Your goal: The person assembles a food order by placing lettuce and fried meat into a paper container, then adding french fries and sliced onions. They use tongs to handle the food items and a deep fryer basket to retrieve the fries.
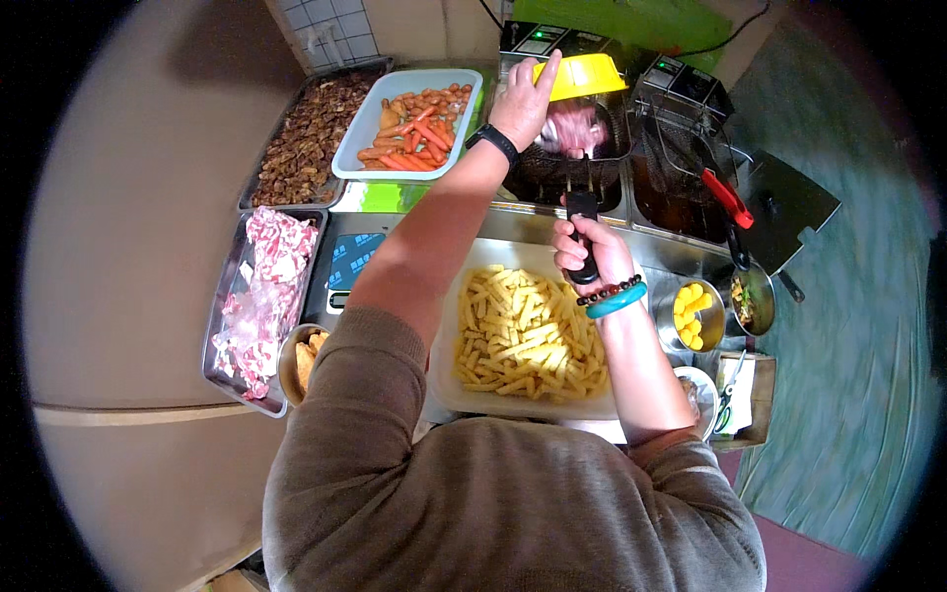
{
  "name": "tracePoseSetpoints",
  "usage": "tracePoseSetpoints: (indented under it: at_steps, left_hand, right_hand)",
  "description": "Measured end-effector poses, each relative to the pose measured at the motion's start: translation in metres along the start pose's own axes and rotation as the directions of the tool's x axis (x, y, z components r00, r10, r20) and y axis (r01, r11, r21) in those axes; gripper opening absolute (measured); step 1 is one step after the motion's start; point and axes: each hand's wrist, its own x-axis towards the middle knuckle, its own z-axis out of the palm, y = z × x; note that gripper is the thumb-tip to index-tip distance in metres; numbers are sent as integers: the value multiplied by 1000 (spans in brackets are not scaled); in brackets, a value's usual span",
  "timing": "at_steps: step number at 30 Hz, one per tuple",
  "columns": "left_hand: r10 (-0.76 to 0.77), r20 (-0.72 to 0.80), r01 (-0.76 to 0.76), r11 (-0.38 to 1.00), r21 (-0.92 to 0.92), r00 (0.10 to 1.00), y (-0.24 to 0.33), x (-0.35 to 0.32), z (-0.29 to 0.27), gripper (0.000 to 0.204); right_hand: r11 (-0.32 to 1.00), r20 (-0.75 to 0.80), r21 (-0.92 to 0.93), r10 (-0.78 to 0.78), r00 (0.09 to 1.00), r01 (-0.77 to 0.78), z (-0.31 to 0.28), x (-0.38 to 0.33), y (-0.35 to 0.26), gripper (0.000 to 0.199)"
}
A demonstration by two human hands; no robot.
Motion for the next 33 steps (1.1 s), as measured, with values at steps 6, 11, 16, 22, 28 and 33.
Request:
tracePoseSetpoints:
  at_steps: [6,11,16,22,28,33]
  left_hand:
    - [-326,2,307,891,-335,945,-3,-15,-1,65]
    - [-519,-69,413,747,-521,852,-64,-78,-18,65]
    - [-811,409,530,-148,-835,418,-96,-187,-107,52]
    - [-853,497,464,-380,-800,158,-111,-334,-157,44]
    - [-902,422,617,-283,-734,89,-108,-371,-175,48]
    - [-909,358,804,-46,-592,212,-99,-355,-167,38]
  right_hand:
    - [964,-27,230,146,989,-136,-32,5,-1,15]
    - [976,-43,186,121,992,-111,-76,24,12,25]
    - [980,-159,161,144,977,-118,-67,31,13,23]
    - [711,-418,-649,-37,908,-270,-73,31,12,31]
    - [-775,218,-197,-631,744,-600,-32,19,-119,48]
    - [-722,-351,-35,-638,685,-691,-109,24,-291,49]
